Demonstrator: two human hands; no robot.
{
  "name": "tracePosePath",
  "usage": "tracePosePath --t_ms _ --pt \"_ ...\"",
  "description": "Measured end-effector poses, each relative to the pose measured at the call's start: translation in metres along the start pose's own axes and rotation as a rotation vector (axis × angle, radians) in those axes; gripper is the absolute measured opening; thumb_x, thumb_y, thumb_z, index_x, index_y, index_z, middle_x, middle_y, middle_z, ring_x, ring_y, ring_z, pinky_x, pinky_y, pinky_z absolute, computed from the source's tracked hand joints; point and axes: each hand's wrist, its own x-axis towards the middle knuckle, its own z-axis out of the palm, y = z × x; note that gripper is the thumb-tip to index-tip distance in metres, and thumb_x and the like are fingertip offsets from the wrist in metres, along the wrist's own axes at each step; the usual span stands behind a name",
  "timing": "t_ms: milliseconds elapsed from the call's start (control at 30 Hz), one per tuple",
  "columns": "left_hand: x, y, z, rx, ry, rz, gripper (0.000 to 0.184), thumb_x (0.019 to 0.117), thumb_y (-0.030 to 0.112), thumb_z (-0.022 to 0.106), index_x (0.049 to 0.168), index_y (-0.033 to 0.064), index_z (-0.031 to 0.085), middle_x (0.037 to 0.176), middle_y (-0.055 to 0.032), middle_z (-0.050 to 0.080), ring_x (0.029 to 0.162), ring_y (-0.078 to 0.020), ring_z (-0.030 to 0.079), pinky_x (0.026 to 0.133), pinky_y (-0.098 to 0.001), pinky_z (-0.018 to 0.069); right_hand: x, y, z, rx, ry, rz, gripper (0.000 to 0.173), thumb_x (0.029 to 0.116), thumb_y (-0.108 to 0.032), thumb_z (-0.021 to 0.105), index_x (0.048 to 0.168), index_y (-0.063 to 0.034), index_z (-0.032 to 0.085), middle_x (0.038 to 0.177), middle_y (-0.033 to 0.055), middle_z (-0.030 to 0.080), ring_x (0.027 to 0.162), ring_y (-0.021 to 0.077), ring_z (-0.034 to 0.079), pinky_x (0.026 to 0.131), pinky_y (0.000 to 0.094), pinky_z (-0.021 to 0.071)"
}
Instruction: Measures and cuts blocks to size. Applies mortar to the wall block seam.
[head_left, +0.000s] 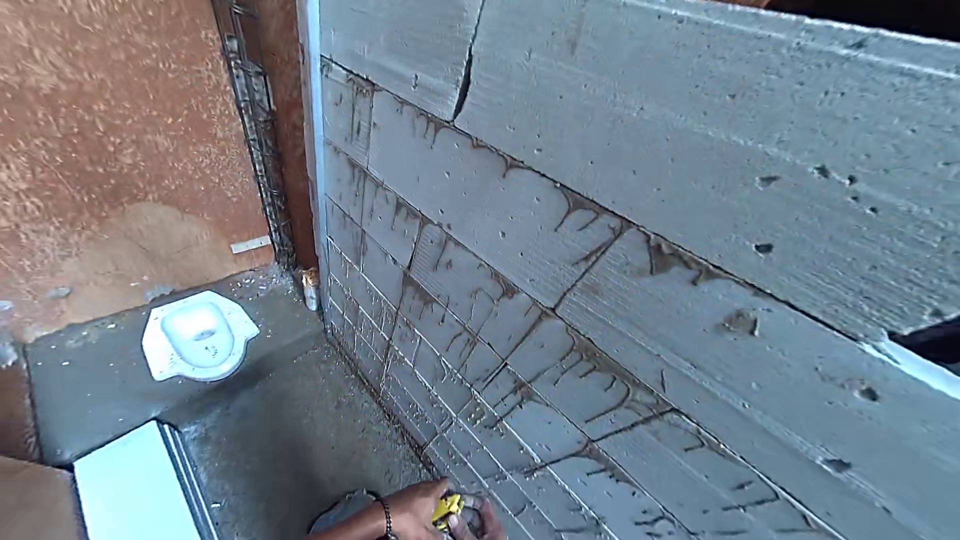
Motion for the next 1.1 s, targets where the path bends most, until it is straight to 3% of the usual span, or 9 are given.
tracePosePath --t_ms 100,200,367,533,667,800,967,1100 --pt "-0.008 -0.003 0.006 0.007 0.016 -0.005 0.087 0.0792 0.041 0.087 0.144 -0.0008 0.046 0.126 -0.0271 0.063 0.118 -0.0384 0.063 0.105 -0.0554 0.0477 -0.008 0.002 0.002 0.069 0.032 0.004 0.033 0.0831 0.004 0.078 0.113 0.0060 0.065 0.091 0.0137 0.075 0.078 0.0190 0.074 0.075 0.0368 0.0643" --pt "-0.005 0.000 0.007 0.046 0.038 0.041 0.085 0.0741 0.040 0.090 0.139 0.0020 0.051 0.122 -0.0231 0.065 0.114 -0.0350 0.064 0.102 -0.0532 0.0502 -0.008 0.003 -0.007 0.033 -0.006 -0.056 0.037 0.0788 -0.001 0.083 0.112 0.0026 0.066 0.093 0.0103 0.075 0.080 0.0167 0.073 0.075 0.0347 0.0637" --pt "-0.001 0.029 -0.006 -0.040 0.024 0.113 0.088 0.0696 0.032 0.094 0.140 0.0009 0.050 0.121 -0.0183 0.067 0.111 -0.0254 0.067 0.100 -0.0441 0.0540 -0.018 -0.016 -0.024 0.107 -0.050 -0.169 0.051 0.0783 0.004 0.082 0.125 0.0055 0.061 0.106 0.0120 0.075 0.092 0.0171 0.075 0.084 0.0334 0.0641" --pt "0.014 0.054 -0.021 -0.028 -0.079 0.169 0.086 0.0707 0.031 0.093 0.140 0.0033 0.050 0.122 -0.0162 0.066 0.111 -0.0204 0.066 0.100 -0.0385 0.0533 -0.023 -0.027 -0.027 0.246 0.067 -0.243 0.048 0.0787 0.008 0.079 0.122 0.0066 0.060 0.106 0.0141 0.074 0.089 0.0191 0.075 0.081 0.0329 0.0648" --pt "0.015 0.066 -0.020 0.066 -0.091 0.209 0.083 0.0723 0.031 0.092 0.138 0.0008 0.052 0.123 -0.0197 0.065 0.112 -0.0264 0.065 0.101 -0.0431 0.0519 -0.026 -0.028 -0.033 0.211 0.079 -0.278 0.045 0.0828 0.002 0.078 0.124 0.0059 0.061 0.105 0.0119 0.075 0.087 0.0152 0.075 0.081 0.0306 0.0644" --pt "0.002 0.069 -0.009 0.257 -0.079 0.189 0.081 0.0730 0.032 0.092 0.137 -0.0003 0.055 0.128 -0.0244 0.062 0.120 -0.0391 0.060 0.105 -0.0554 0.0477 -0.031 -0.027 -0.040 0.063 0.036 -0.201 0.030 0.0821 0.002 0.078 0.110 0.0010 0.068 0.093 0.0062 0.076 0.080 0.0123 0.074 0.075 0.0299 0.0639" --pt "-0.015 0.046 0.001 0.389 -0.144 0.139 0.080 0.0756 0.033 0.090 0.138 0.0001 0.052 0.129 -0.0222 0.062 0.122 -0.0411 0.058 0.105 -0.0558 0.0467 -0.037 -0.008 -0.029 0.041 -0.072 -0.039 0.030 0.0778 0.009 0.078 0.103 -0.0001 0.064 0.081 0.0044 0.074 0.068 0.0118 0.071 0.068 0.0303 0.0629" --pt "-0.032 0.021 0.000 0.386 -0.170 0.098 0.080 0.0792 0.036 0.087 0.139 -0.0011 0.050 0.132 -0.0231 0.061 0.125 -0.0408 0.057 0.108 -0.0530 0.0453 -0.039 0.004 -0.005 0.037 -0.086 0.061 0.030 0.0793 0.006 0.081 0.105 -0.0004 0.065 0.084 0.0073 0.075 0.069 0.0145 0.072 0.067 0.0314 0.0630"
